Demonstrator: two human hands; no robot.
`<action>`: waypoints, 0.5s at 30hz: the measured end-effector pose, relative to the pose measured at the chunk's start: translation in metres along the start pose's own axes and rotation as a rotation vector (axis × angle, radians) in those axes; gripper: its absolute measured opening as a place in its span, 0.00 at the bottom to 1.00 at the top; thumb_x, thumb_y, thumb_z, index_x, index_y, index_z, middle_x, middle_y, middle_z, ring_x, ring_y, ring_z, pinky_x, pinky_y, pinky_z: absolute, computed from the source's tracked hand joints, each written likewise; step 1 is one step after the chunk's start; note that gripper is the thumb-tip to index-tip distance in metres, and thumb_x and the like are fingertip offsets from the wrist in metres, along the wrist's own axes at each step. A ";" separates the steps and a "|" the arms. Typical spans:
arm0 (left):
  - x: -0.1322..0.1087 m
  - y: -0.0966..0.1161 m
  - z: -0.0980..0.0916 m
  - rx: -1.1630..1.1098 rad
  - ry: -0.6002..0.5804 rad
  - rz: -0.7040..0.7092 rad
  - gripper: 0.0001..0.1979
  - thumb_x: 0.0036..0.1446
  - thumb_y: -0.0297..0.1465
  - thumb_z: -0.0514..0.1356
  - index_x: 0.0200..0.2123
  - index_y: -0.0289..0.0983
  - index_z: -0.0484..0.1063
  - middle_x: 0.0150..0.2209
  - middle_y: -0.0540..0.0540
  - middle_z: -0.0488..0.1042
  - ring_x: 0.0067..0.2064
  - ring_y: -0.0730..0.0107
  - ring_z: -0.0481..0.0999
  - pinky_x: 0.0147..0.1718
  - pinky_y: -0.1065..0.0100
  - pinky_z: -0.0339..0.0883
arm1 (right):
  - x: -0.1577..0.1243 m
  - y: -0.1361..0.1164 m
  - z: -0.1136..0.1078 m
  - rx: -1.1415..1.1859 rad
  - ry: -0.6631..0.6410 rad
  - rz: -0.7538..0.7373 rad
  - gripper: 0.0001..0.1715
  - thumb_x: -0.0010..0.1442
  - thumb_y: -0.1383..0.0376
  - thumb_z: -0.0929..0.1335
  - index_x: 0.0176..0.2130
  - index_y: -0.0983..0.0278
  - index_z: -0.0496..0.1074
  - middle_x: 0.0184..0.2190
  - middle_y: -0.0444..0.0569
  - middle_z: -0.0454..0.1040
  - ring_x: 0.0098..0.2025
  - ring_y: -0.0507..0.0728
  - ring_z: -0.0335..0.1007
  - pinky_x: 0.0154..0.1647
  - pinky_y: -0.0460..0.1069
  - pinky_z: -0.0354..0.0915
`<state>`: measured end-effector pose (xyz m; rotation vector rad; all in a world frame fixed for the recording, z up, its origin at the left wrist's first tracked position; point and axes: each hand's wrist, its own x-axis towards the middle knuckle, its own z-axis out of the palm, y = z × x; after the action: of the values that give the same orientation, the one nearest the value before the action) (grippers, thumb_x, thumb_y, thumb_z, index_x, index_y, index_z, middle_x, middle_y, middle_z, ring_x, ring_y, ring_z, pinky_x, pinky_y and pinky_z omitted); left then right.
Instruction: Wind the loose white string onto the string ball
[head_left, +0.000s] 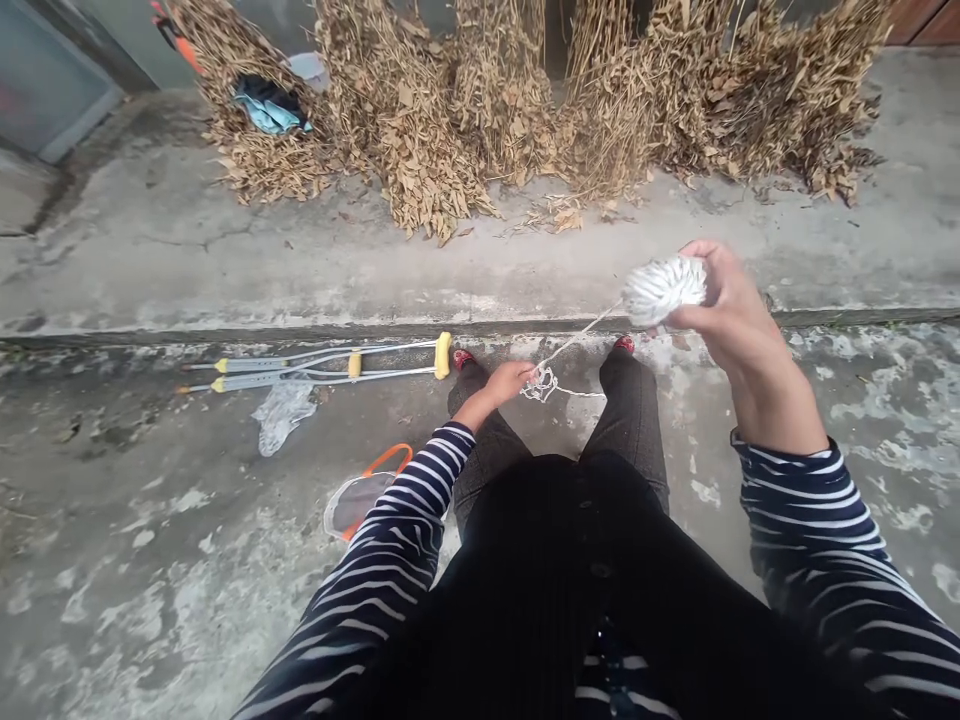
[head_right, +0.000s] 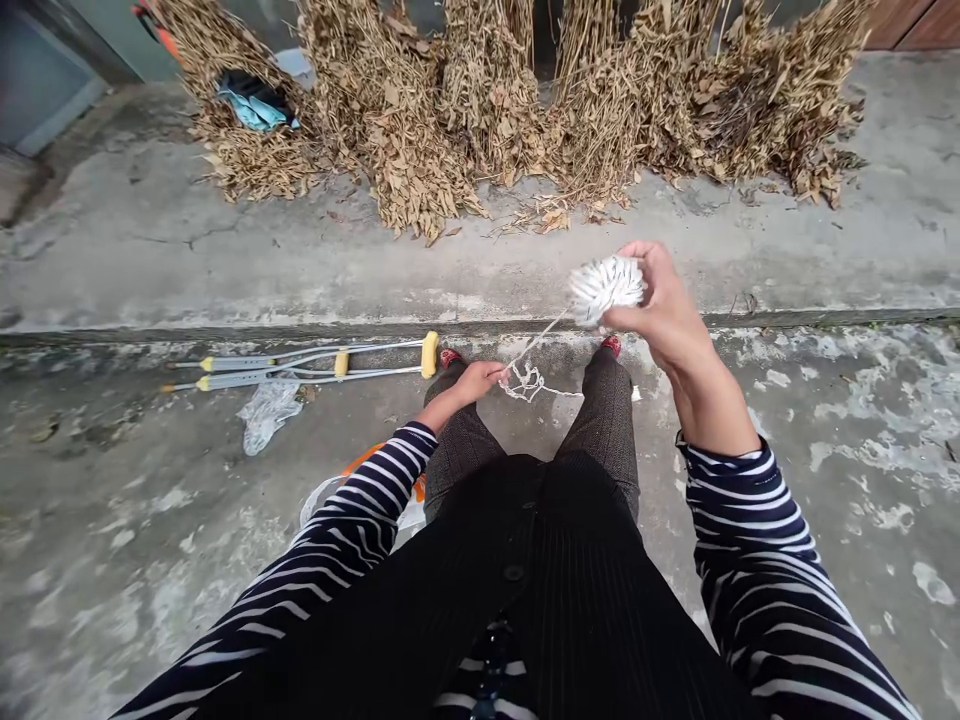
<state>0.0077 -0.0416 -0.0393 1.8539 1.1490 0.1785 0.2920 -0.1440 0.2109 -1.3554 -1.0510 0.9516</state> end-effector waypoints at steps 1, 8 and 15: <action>-0.003 -0.005 -0.001 -0.001 -0.002 -0.010 0.13 0.65 0.33 0.59 0.30 0.36 0.79 0.32 0.47 0.81 0.37 0.66 0.78 0.43 0.70 0.70 | 0.004 -0.001 -0.003 -0.045 0.086 -0.043 0.40 0.33 0.71 0.80 0.45 0.59 0.66 0.39 0.47 0.69 0.34 0.53 0.64 0.25 0.47 0.65; -0.005 -0.029 -0.059 0.051 0.120 -0.110 0.13 0.67 0.32 0.57 0.32 0.36 0.79 0.35 0.46 0.82 0.38 0.64 0.78 0.42 0.69 0.69 | 0.016 -0.002 -0.017 0.055 0.394 -0.371 0.37 0.38 0.69 0.79 0.44 0.57 0.63 0.42 0.47 0.69 0.41 0.55 0.65 0.33 0.49 0.67; 0.011 -0.031 -0.139 0.303 0.384 -0.242 0.14 0.68 0.30 0.56 0.43 0.37 0.83 0.43 0.44 0.86 0.47 0.59 0.81 0.45 0.69 0.69 | 0.018 -0.005 -0.024 0.088 0.441 -0.296 0.35 0.39 0.66 0.77 0.44 0.55 0.62 0.46 0.48 0.73 0.41 0.58 0.70 0.31 0.51 0.71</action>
<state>-0.0807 0.0574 0.0127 1.9720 1.7355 0.2398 0.3200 -0.1340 0.2179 -1.2215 -0.8279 0.4462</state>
